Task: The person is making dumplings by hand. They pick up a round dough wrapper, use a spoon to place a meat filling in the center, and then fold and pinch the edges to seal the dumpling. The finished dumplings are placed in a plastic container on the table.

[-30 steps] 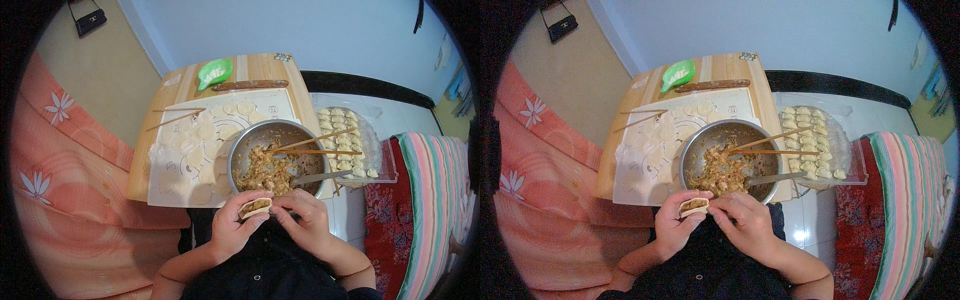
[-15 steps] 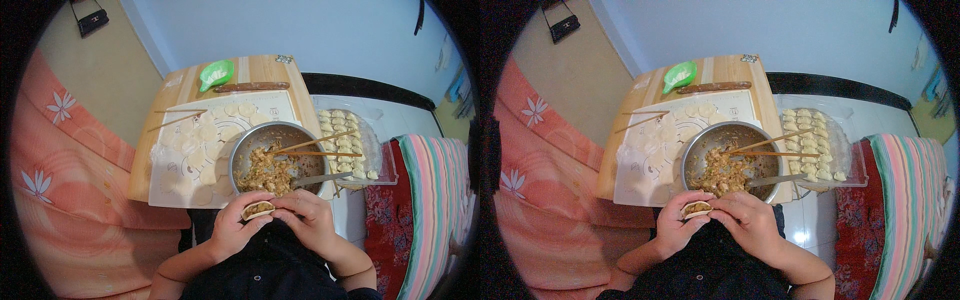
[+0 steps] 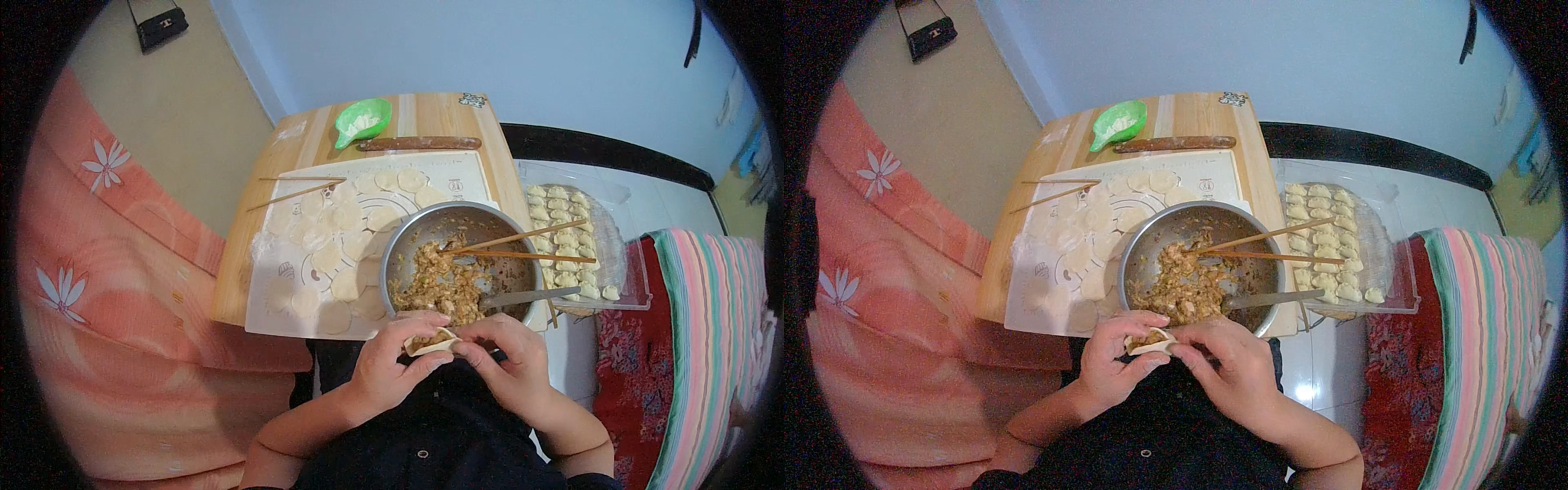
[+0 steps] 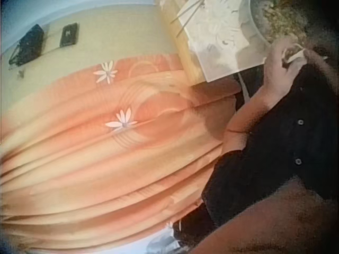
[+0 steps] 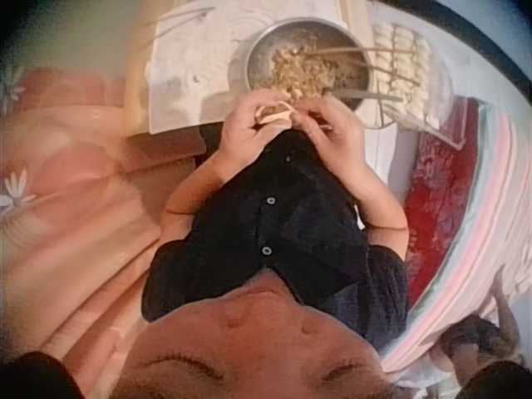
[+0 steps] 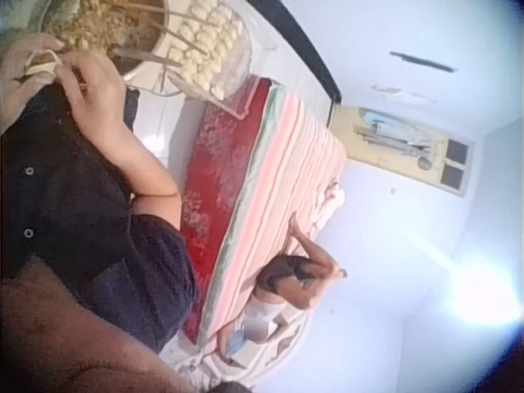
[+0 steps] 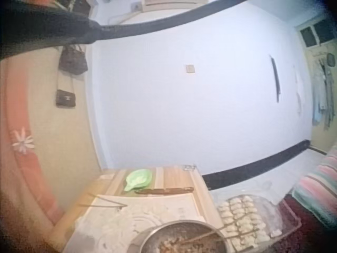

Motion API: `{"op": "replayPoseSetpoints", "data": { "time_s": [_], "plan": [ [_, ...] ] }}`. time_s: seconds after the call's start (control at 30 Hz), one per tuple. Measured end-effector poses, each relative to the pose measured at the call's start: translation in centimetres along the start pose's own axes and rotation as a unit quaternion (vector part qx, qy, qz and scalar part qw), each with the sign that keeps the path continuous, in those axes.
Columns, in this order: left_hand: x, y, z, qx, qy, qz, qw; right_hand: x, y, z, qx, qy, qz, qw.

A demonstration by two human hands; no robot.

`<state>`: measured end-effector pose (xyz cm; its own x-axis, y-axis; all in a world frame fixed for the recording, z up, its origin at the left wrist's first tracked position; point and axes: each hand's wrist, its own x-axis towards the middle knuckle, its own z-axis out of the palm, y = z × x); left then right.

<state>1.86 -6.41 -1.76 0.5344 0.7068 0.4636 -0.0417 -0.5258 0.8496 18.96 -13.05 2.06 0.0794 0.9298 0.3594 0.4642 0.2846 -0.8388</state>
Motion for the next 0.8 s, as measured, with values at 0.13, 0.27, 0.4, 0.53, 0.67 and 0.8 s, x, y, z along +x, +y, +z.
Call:
{"op": "replayPoseSetpoints", "data": {
  "time_s": [0.13, 0.27, 0.4, 0.53, 0.67, 0.8],
  "plan": [
    [0.8, 1.0, -0.6, 0.080, -0.036, 0.039, 0.995, 0.3, -0.3, -0.6, -0.009, -0.009, -0.032, 0.999],
    [0.9, 1.7, -0.4, 0.092, -0.043, 0.026, 0.994, 0.7, 0.2, -1.1, 0.018, -0.049, -0.034, 0.998],
    [1.3, 2.2, -0.7, 0.090, -0.077, 0.026, 0.993, 0.9, 0.3, -1.5, 0.021, -0.072, -0.019, 0.997],
    [1.4, 2.0, -1.1, 0.084, -0.106, 0.033, 0.990, 1.0, -0.3, -1.7, 0.039, -0.088, 0.016, 0.995],
    [1.1, 1.2, -1.1, 0.015, -0.105, 0.016, 0.994, 0.7, -0.4, -1.2, 0.059, -0.068, 0.024, 0.996],
    [2.1, 4.0, -0.4, -0.282, -0.054, -0.064, 0.956, -0.1, 0.1, 0.1, 0.201, 0.066, 0.019, 0.977]
  ]
}}
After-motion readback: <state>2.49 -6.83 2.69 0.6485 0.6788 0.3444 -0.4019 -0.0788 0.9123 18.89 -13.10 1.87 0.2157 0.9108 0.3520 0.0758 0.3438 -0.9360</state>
